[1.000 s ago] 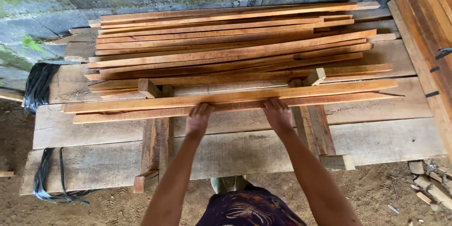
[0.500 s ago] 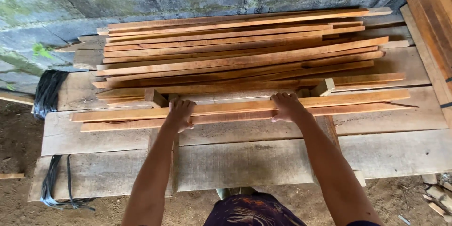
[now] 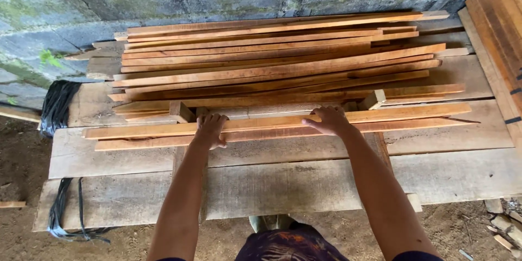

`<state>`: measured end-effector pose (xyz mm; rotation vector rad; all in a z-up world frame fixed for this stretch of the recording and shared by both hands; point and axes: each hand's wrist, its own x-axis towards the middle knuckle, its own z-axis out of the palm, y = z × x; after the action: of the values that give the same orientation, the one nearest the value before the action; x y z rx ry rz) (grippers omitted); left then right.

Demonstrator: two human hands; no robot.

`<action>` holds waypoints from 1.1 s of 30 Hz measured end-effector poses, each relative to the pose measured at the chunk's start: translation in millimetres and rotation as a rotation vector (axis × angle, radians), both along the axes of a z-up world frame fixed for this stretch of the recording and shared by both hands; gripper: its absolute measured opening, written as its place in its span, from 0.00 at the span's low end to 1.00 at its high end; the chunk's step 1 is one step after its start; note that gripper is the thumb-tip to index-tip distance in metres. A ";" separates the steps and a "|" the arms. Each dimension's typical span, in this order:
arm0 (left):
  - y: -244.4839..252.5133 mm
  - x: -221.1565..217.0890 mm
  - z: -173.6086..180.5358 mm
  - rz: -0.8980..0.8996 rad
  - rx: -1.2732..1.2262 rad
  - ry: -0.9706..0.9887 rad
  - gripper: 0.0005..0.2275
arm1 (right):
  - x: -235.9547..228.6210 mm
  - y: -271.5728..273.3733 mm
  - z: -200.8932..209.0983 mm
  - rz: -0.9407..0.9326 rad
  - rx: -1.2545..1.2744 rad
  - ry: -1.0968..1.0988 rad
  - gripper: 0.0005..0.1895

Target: Bundling small wood strips using plastic ties and organizing them on a workbench.

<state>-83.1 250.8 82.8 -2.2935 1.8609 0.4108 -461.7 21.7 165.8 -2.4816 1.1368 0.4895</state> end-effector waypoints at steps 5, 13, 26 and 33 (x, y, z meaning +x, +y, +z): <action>-0.4 -11.4 46.9 0.117 0.084 0.206 0.39 | -0.4 -5.2 -15.9 -0.047 0.035 -0.004 0.33; -4.4 -14.2 32.4 0.248 0.034 0.288 0.30 | 3.9 -10.4 -25.4 -0.102 0.063 0.030 0.39; -43.9 32.2 -43.1 0.367 0.251 0.307 0.31 | 8.9 -26.5 17.0 -0.197 0.265 -0.153 0.28; -86.2 60.8 -35.8 0.385 0.150 0.305 0.26 | 21.2 -86.2 -4.6 -0.130 0.159 -0.218 0.25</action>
<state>-22.3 164.6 47.0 -2.5947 1.4246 0.9645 -440.5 -64.5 161.2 -2.2450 1.1160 0.2546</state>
